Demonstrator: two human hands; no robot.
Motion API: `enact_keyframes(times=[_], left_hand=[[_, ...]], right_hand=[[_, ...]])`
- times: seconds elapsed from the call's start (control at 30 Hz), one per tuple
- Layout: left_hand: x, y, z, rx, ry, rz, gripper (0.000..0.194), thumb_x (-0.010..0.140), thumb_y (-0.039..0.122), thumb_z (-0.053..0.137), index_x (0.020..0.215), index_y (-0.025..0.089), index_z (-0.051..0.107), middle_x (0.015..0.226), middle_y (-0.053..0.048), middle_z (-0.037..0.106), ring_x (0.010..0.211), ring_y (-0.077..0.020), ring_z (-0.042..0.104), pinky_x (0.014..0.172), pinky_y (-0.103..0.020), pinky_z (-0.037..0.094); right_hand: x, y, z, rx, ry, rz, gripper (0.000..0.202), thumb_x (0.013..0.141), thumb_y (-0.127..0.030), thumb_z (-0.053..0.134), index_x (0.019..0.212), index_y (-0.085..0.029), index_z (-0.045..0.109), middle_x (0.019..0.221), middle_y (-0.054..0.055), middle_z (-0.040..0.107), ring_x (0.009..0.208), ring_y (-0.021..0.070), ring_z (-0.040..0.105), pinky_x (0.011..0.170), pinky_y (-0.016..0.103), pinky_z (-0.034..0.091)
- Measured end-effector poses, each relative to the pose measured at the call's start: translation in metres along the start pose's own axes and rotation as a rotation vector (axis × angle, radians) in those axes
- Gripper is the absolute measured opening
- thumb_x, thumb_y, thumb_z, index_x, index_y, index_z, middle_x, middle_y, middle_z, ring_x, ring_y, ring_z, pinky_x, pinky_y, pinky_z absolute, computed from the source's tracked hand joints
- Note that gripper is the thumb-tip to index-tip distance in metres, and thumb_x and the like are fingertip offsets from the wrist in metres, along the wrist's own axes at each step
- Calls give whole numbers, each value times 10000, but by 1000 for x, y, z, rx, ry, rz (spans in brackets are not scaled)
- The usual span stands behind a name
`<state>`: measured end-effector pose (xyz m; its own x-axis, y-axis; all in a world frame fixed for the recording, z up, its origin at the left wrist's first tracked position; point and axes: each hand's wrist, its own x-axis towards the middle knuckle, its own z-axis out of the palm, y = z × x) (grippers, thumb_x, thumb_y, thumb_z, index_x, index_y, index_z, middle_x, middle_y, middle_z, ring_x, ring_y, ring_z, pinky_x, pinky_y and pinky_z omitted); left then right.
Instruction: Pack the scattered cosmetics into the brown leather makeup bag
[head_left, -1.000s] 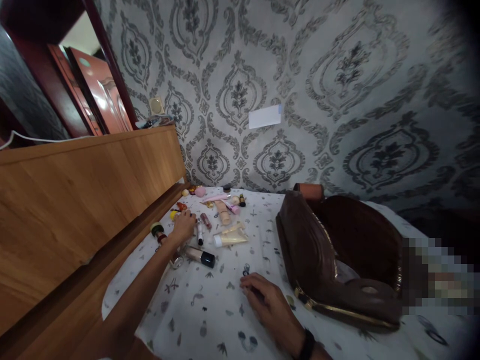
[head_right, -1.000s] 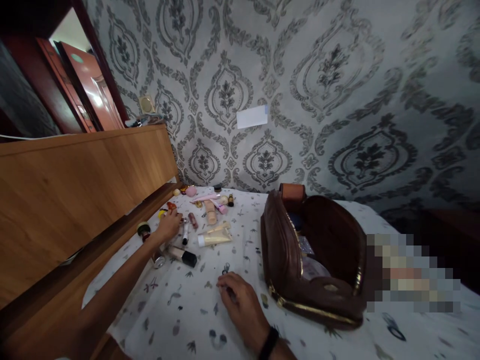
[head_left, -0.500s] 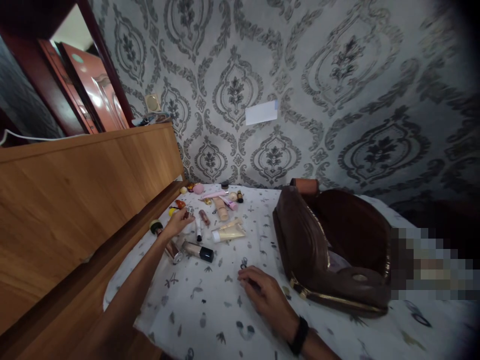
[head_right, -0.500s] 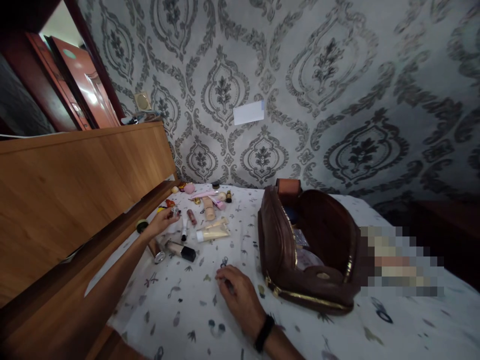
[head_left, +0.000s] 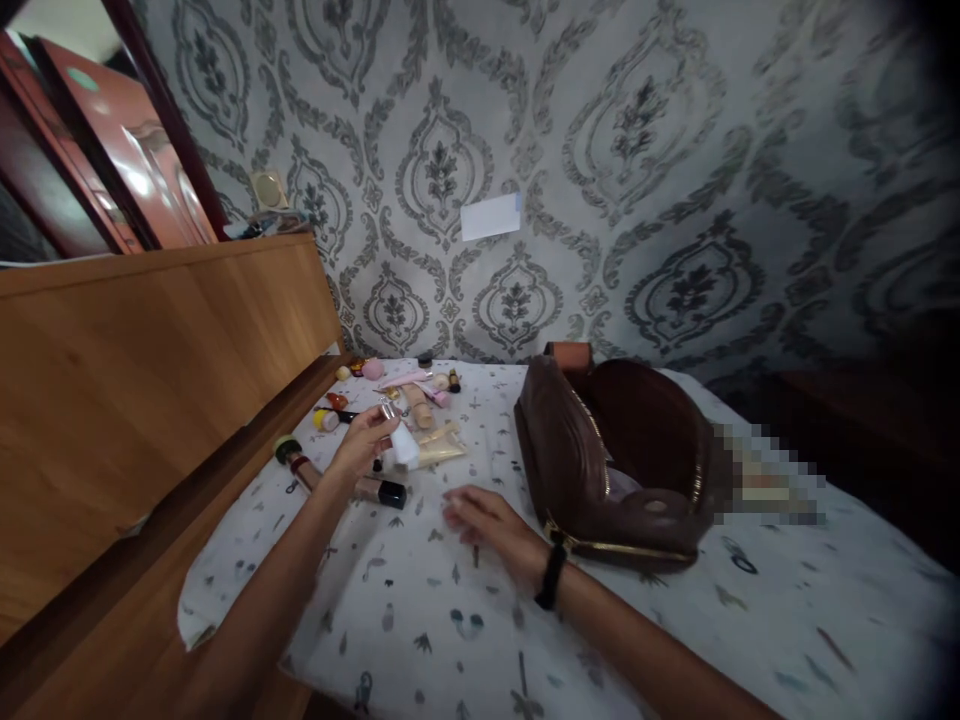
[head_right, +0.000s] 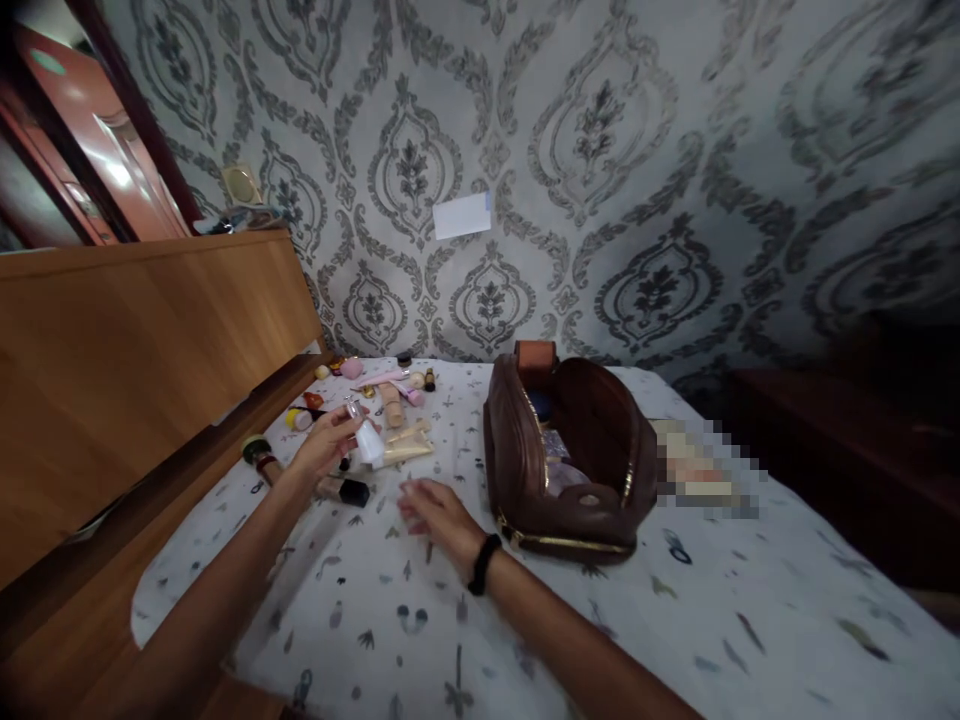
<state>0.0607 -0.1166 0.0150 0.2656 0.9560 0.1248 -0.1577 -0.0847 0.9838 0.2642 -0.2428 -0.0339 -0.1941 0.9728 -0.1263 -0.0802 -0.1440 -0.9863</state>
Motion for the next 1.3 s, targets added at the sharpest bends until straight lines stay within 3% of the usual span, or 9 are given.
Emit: enact_keyframes(times=[0.1, 0.2, 0.33, 0.77, 1.0, 1.3], left_hand=[[-2, -6, 19, -136, -31, -41, 441, 591, 383, 839, 904, 142, 643, 817, -56, 694, 795, -203, 686, 692, -282, 526], [-6, -14, 36, -263, -74, -90, 430, 589, 306, 852, 933, 135, 661, 829, -56, 706, 817, -214, 697, 747, -308, 538], [-13, -26, 49, -321, -95, -114, 404, 601, 281, 849, 926, 134, 659, 819, -49, 710, 866, -221, 695, 815, -331, 533], [-21, -38, 46, -258, -82, -85, 390, 675, 376, 796, 943, 149, 627, 883, -56, 699, 922, -222, 671, 842, -343, 517], [-25, -40, 48, -254, -62, -55, 354, 688, 385, 783, 902, 158, 615, 911, -47, 689, 931, -213, 658, 825, -331, 517], [-29, -35, 50, -239, -88, -60, 401, 665, 422, 794, 905, 162, 606, 876, -52, 704, 910, -229, 662, 778, -330, 519]], right_hand=[[13, -6, 9, 319, 44, 81, 385, 786, -483, 669, 1010, -173, 629, 950, 83, 676, 869, 182, 641, 683, 279, 491], [22, -1, 16, 572, -8, 95, 332, 810, -468, 661, 965, -178, 618, 960, 87, 696, 862, 184, 671, 692, 284, 500], [26, 13, 14, 759, -41, 89, 261, 846, -395, 651, 884, -138, 629, 915, 100, 716, 844, 163, 686, 729, 260, 494], [24, 16, 12, 780, -6, 59, 235, 824, -351, 693, 926, -158, 609, 830, 77, 744, 750, 142, 710, 632, 210, 520], [22, 14, 10, 776, -14, 104, 271, 912, -389, 563, 899, -128, 637, 789, 76, 740, 684, 111, 691, 623, 188, 515], [19, 11, 10, 773, -38, 123, 328, 937, -412, 507, 904, -117, 646, 765, 72, 736, 651, 106, 678, 642, 195, 510]])
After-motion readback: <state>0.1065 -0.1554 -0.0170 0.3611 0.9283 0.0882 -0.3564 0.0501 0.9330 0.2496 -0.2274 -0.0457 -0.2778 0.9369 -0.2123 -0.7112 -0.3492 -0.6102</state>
